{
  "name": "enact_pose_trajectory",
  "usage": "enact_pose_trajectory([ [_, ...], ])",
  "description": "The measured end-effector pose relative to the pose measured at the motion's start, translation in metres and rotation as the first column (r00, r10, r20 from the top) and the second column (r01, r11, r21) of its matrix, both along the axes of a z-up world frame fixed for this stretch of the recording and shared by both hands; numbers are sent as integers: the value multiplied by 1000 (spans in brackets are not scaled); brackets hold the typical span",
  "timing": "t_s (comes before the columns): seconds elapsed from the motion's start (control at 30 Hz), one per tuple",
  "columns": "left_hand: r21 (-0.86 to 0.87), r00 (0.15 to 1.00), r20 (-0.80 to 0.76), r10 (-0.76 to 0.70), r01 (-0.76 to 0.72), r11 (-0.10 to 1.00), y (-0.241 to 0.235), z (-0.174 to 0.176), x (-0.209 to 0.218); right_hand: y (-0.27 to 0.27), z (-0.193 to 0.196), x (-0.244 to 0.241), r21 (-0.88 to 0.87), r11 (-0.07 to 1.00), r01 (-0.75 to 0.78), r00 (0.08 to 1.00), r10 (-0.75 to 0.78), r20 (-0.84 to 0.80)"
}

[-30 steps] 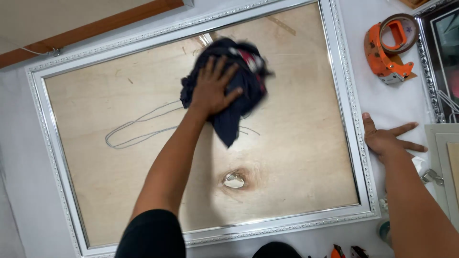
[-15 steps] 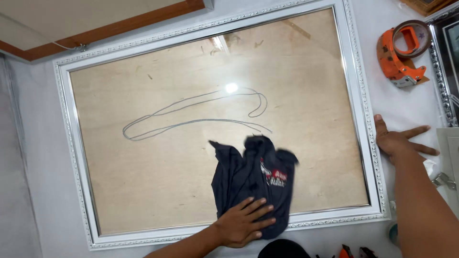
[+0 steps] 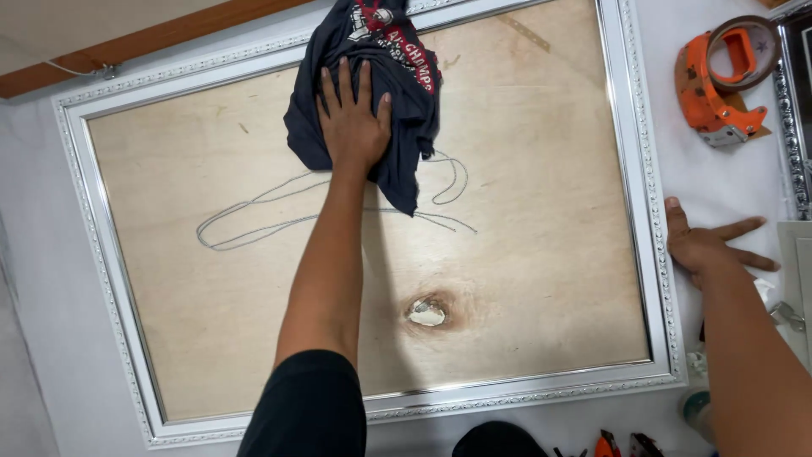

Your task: Cleaning a glass pane inside a picture frame using a brush, spray cleaner, and a cloth

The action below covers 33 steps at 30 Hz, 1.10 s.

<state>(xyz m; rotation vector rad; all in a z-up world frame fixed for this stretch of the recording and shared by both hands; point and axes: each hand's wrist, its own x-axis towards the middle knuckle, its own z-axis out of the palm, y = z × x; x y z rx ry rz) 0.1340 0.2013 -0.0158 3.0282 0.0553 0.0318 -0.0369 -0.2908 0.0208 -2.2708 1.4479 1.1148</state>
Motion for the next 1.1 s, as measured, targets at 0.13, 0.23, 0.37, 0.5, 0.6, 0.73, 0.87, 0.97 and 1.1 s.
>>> enact_pose_trajectory([
  [0.13,2,994,-20,-111,111,994,-19,18,-85,-4,0,-6,-50,987,151,985,-146,89],
  [0.23,-96,958,-28,-286,282,954,-23,42,-202,9,12,-2,1,998,60,997,-60,45],
  [0.37,-342,900,-185,-394,317,885,-13,83,-347,25,18,-12,-10,1000,9,999,-9,32],
  [0.5,-470,870,-206,-447,312,825,-7,95,-395,33,40,-14,-71,987,142,931,-109,349],
  [0.6,-549,853,-274,-444,240,801,7,124,-394,67,21,-45,-202,978,45,709,111,696],
  [0.73,-645,976,26,-217,182,742,42,150,-383,227,61,-106,-246,918,-310,323,345,881],
  [0.87,-424,986,-150,-76,5,906,122,115,-392,361,45,-198,-177,545,-820,84,419,904],
  [0.97,-251,958,-286,32,-107,962,202,105,-380,405,8,-209,-166,371,-914,120,638,761],
  [1.1,-33,942,-167,291,-300,953,322,92,-357,429,-17,-159,-261,392,-882,157,766,623],
])
